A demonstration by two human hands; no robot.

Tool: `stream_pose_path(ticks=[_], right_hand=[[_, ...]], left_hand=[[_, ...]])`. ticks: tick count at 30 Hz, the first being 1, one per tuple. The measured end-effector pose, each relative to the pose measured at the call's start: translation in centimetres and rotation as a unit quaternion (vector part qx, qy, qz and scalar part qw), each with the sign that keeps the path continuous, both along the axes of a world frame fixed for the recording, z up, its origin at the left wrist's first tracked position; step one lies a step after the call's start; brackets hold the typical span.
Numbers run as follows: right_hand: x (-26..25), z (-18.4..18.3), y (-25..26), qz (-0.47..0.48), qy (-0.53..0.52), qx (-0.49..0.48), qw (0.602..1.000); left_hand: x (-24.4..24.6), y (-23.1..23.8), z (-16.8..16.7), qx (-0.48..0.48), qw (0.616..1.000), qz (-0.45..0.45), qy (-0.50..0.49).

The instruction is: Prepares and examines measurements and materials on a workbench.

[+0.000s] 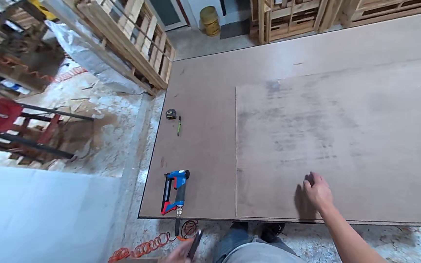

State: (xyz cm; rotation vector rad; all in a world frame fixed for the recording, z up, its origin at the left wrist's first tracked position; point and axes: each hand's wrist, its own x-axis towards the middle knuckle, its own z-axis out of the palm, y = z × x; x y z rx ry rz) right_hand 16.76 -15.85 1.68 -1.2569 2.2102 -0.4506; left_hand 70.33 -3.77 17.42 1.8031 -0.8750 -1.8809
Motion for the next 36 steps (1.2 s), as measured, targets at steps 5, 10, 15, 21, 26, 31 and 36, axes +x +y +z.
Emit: stream_pose_path(ticks=[5,10,15,21,26,31,36], right_hand=[[3.2,-7.0,-8.1,0.049,0.160,-0.041,0.985],[4.2,-8.9,-9.2,0.018,0.213,-0.057,0.975],[4.0,-9.4,-9.3,0.007,0.219,-0.044,0.975],[4.1,-9.5,-9.4,0.007,0.229,-0.039,0.973],[4.0,-9.8,-9.5,0.008,0.231,-0.044,0.972],[4.0,-9.4,-9.4,0.012,0.230,-0.029,0.973],[4.0,-9.4,-9.6,0.008,0.229,-0.020,0.973]], left_hand=[[-4.9,-14.3,-5.7,-0.118,0.989,0.083,0.025],[-7.1,-25.0,-9.8,-0.084,0.980,0.129,0.129],[-6.7,-30.9,-13.2,-0.082,0.969,0.133,0.189],[-3.2,-35.1,-17.3,-0.032,0.957,0.158,0.240],[-1.4,-38.2,-18.9,-0.118,0.982,0.102,-0.108],[-0.3,-38.3,-18.3,-0.131,0.921,-0.106,-0.351],[1.1,-37.4,-19.1,-0.159,0.913,-0.184,-0.328]])
